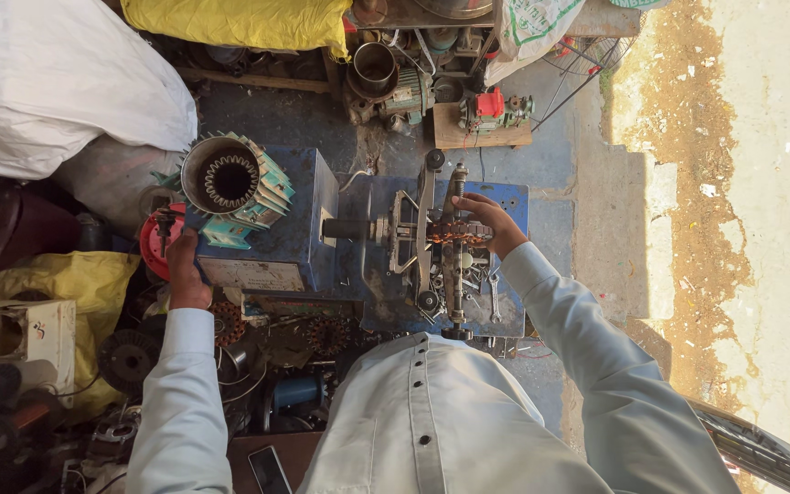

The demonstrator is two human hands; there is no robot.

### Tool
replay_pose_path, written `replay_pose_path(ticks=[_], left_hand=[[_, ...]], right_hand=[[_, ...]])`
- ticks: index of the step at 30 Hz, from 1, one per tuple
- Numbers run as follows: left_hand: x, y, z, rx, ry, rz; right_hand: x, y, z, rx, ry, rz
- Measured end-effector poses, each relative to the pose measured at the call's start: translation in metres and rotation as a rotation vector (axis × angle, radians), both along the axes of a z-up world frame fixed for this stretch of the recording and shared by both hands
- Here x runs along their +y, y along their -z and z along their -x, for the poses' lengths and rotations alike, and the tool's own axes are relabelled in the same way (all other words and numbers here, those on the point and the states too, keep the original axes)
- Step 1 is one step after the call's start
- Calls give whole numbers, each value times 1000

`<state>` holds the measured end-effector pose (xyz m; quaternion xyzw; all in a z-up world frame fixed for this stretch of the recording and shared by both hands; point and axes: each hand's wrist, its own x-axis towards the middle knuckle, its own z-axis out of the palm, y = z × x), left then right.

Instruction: The person works on a motor assembly using a specialized jig, adjusting the copper windings and components by hand while the motor is mounted on a blue workbench.

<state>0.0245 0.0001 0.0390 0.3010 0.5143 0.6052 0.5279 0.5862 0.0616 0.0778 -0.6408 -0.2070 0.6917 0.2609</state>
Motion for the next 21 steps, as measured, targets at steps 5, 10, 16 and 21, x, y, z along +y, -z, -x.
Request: replay_pose_path(ticks=[5,10,16,21], left_hand=[[4,50,25,-52,-77,0],[9,122,61,9,-118,-42],[-105,132,69,349,-99,125],[-129,107,80,226,-85,72]], right_hand=[[-2,39,-14,135,36,-118],[-14,81,-49,265,-143,-393],[-60,118,-16,144,-220,-198],[-53,130,-40,106,-217,-232]])
